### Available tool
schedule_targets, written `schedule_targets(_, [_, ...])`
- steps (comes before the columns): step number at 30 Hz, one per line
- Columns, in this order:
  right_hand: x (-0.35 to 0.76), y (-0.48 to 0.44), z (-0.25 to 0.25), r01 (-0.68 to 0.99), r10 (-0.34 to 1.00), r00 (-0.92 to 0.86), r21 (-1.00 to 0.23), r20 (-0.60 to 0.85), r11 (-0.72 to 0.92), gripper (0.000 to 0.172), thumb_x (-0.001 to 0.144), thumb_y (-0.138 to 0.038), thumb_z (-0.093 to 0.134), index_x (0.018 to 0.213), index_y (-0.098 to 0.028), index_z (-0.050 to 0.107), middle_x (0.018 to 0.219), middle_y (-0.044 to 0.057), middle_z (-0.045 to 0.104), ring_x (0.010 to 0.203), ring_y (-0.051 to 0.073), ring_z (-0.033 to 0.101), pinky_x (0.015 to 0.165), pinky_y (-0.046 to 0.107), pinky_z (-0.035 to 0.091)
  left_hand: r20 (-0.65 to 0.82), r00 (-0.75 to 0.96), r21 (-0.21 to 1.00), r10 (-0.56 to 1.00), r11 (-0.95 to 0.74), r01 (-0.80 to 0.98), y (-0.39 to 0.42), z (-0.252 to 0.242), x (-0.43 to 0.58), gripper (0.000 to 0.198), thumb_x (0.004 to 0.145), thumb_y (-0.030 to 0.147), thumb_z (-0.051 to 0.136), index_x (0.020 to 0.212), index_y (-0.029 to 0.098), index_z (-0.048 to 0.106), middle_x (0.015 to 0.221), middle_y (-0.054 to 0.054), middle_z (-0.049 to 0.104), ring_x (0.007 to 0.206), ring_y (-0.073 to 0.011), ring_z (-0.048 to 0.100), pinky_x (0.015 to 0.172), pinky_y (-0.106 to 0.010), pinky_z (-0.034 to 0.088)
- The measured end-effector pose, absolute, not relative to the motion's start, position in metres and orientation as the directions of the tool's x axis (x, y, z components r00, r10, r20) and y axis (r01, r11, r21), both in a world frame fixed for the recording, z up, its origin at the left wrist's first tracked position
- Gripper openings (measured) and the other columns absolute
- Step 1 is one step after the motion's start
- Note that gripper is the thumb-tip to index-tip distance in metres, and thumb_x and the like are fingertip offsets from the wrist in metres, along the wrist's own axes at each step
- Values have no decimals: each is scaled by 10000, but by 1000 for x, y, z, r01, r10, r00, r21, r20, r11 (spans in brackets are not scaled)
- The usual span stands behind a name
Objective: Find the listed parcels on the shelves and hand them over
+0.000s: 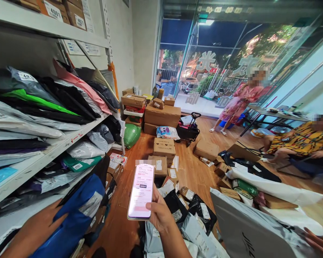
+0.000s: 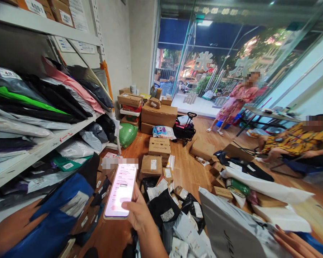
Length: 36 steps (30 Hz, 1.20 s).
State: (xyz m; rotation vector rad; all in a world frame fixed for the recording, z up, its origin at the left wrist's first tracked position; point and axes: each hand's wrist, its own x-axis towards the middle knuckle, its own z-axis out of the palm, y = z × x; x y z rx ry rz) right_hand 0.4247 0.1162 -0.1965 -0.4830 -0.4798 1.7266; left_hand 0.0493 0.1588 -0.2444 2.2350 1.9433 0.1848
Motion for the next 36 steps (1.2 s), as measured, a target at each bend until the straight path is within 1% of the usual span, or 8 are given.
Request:
schedule_targets(4, [424, 114, -201, -884, 945, -326, -356, 4, -303, 555, 550, -392, 726, 1065, -212, 624, 1142, 102, 669, 1055, 337, 596, 924, 506, 453, 39, 198, 474, 979, -193, 859, 185, -195, 90, 495, 790, 561, 452, 1115, 245, 652, 1290, -20, 578, 1186, -277, 525, 1055, -376, 360])
schedule_targets(8, [420, 121, -203, -885, 956, -293, -382, 15, -266, 508, 541, -411, 725, 997, -194, 660, 1024, 85, 705, 937, 311, 637, 948, 496, 442, 51, 251, 623, 967, -227, 748, 202, -157, 123, 707, 757, 618, 524, 1278, 140, 488, 1333, -108, 532, 1228, -283, 475, 1070, -390, 323])
schedule_targets(10, [417, 129, -200, -861, 978, -208, -475, 8, -180, 509, 520, -341, 758, 1001, -212, 651, 970, 65, 711, 867, 294, 648, 908, 497, 469, 62, 317, 616, 946, -286, 734, 207, -145, 136, 711, 773, 595, 529, 1309, 135, 452, 1357, -124, 502, 1246, -281, 453, 1070, -393, 320])
schedule_targets(14, [410, 152, -197, -714, 984, -175, -692, 35, -103, 630, 521, -318, 813, 1101, -201, 596, 961, 97, 722, 841, 280, 661, 805, 445, 516, 54, 563, 482, 824, -516, 708, 204, -127, 159, 449, 823, 551, 501, 1060, 212, 675, 1361, -97, 483, 1239, -283, 446, 1068, -381, 317])
schedule_targets(20, [388, 173, -208, -590, 974, -220, -801, 45, -96, 467, 465, -309, 868, 858, -159, 664, 810, 104, 746, 690, 241, 670, 628, 374, 549, 66, 650, 431, 757, -609, 666, 184, -122, 163, 374, 819, 549, 512, 965, 269, 712, 1311, -68, 521, 1215, -271, 461, 1060, -361, 316])
schedule_targets(25, [388, 160, -216, -622, 992, -115, -775, -49, -110, 448, 481, -316, 875, 852, -194, 655, 779, 63, 756, 689, 271, 699, 666, 433, 579, 113, 413, 665, 904, -377, 645, 177, -124, 128, 308, 678, 491, 701, 772, 198, 689, 971, -46, 635, 980, -234, 556, 907, -314, 399])
schedule_targets(29, [409, 148, -218, -647, 991, -6, -755, -134, -106, 447, 511, -300, 868, 887, -204, 646, 818, 62, 763, 746, 299, 712, 712, 464, 597, 226, -19, 912, 974, -204, 355, 178, -123, 94, 217, 569, 283, 753, 583, 161, 574, 618, 40, 531, 646, -115, 476, 672, -229, 379])
schedule_targets(36, [450, 146, -236, -355, 909, 306, -919, -285, -169, 598, 404, -422, 872, 874, -146, 627, 780, 115, 746, 857, 415, 673, 797, 594, 556, 233, -440, 968, 867, -250, 20, 159, -125, 71, 499, 509, 335, 728, 549, 205, 248, 432, 100, 337, 404, -71, 336, 428, -188, 258])
